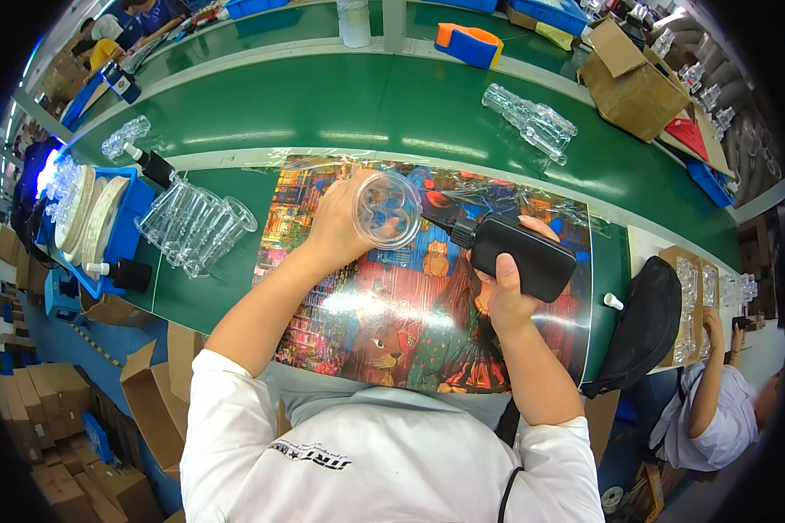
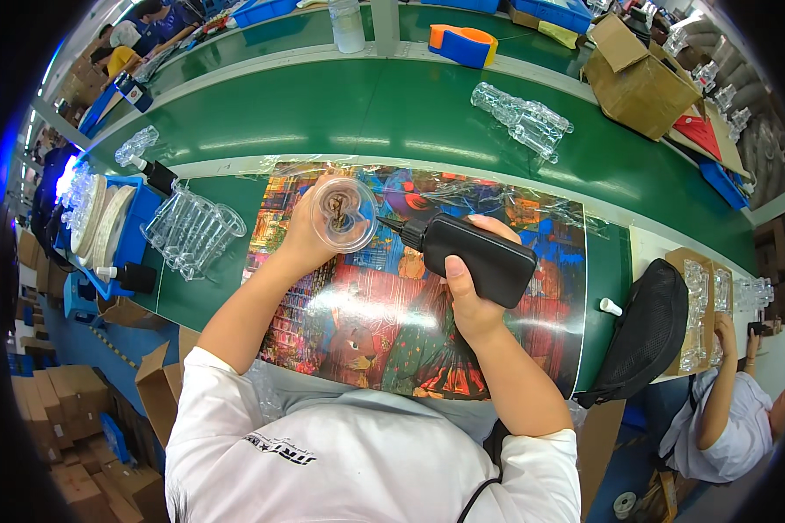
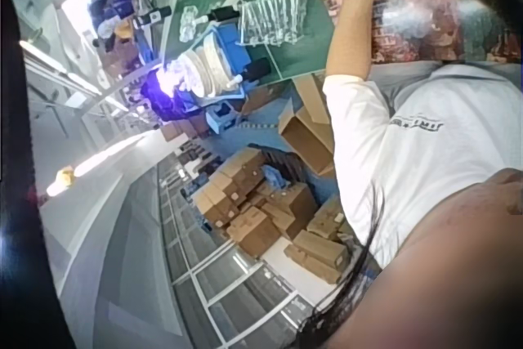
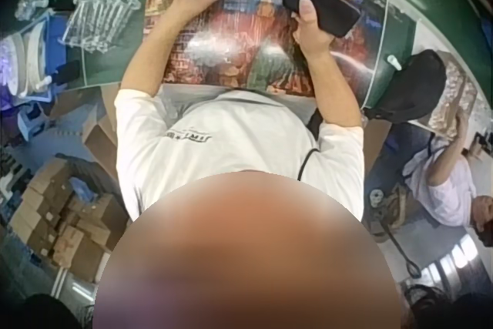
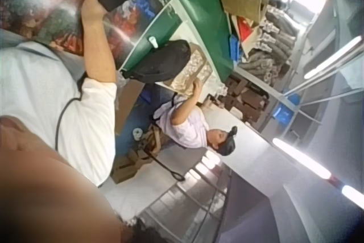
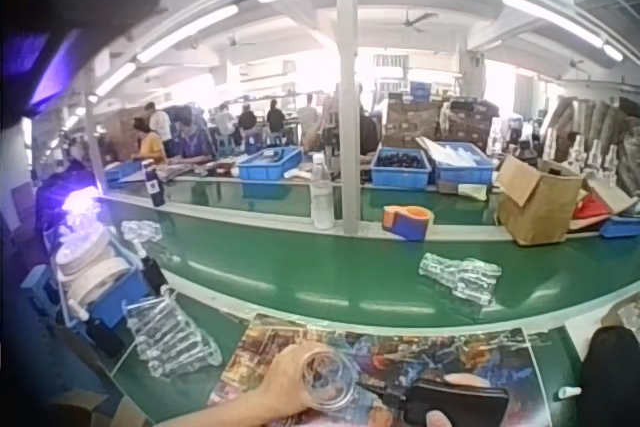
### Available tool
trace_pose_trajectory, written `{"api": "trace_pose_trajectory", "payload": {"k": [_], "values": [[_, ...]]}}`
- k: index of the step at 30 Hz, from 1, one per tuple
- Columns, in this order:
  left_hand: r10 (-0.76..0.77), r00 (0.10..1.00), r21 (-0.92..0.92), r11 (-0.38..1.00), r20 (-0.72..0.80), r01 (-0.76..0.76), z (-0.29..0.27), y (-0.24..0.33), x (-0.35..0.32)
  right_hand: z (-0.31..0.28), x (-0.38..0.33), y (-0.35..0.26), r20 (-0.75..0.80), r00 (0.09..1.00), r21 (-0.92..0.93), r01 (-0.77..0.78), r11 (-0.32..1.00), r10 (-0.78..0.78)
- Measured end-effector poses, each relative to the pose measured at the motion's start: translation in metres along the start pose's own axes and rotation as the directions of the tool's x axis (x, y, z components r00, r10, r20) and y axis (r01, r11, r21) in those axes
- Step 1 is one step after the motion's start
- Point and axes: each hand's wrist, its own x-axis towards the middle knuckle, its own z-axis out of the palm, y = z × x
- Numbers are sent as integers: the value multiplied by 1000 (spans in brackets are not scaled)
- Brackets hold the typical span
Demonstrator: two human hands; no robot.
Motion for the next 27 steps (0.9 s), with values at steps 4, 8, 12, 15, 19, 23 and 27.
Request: {"api": "trace_pose_trajectory", "payload": {"k": [4,8,12,15,19,23,27], "values": [[-4,1000,-5,1000,-12,4,1,0,0,-1,1,4,-5,1000,4,14,1000,-14],[-34,999,-15,999,6,34,1,0,0,-3,3,10,-5,996,-110,84,990,-85],[-36,999,-10,999,7,36,2,0,1,-2,1,8,-39,999,-23,-2,1000,1],[-42,999,4,999,4,42,2,0,1,-5,3,13,-18,996,-156,86,984,-90],[-62,998,0,998,3,62,1,2,2,-4,3,11,-7,995,-169,99,981,-102],[-66,998,-10,998,4,67,1,1,1,-2,3,10,-11,996,-158,88,984,-90],[-66,998,1,998,19,66,-2,6,0,-2,5,17,-21,969,-210,238,948,-248]]}}
